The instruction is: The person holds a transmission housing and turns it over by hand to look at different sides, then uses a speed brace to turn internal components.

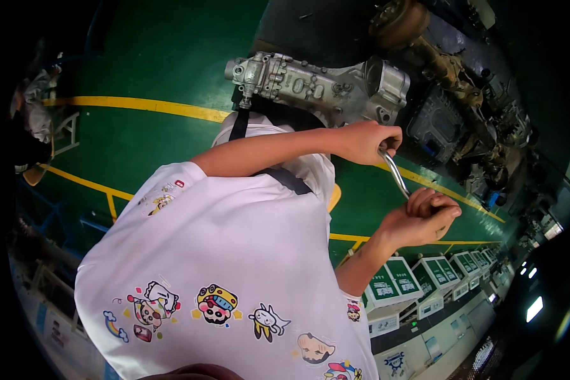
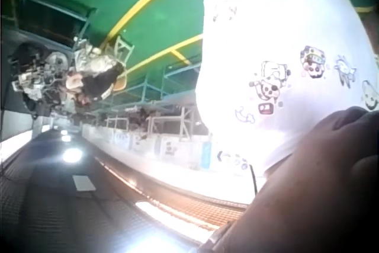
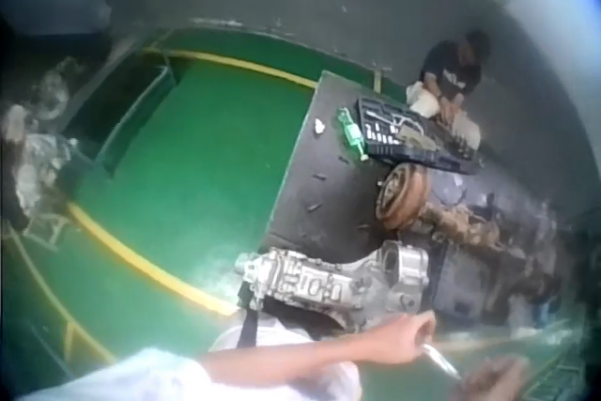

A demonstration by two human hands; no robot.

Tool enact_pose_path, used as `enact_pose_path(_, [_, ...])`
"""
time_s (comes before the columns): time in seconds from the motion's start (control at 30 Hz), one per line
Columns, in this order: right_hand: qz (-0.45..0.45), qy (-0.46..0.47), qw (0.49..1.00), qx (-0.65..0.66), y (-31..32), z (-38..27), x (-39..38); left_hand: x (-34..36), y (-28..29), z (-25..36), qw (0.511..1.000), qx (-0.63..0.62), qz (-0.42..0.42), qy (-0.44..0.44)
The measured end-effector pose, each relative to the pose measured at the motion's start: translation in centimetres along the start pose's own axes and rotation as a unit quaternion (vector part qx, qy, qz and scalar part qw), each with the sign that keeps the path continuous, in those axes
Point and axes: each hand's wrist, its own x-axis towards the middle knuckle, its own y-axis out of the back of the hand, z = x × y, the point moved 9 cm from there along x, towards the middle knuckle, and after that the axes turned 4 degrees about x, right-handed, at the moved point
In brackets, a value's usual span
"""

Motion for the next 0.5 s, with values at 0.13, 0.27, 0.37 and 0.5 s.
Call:
enact_pose_path(0.13, [-0.056,-0.012,0.998,0.001,-0.7,0.6,1.1,0.1,0.3,0.0,0.999,0.021,-0.02,0.031])
enact_pose_path(0.27, [-0.088,-0.033,0.995,0.037,-1.2,-0.2,1.8,-1.8,0.9,1.4,0.997,0.026,-0.069,-0.017])
enact_pose_path(0.37, [-0.168,-0.007,0.982,0.084,-1.6,-3.8,2.4,-4.6,3.5,2.0,0.988,0.116,-0.042,-0.092])
enact_pose_path(0.5, [-0.194,0.051,0.974,0.102,-2.5,-8.9,4.6,-7.2,5.7,-2.1,0.99,0.132,-0.043,-0.006])
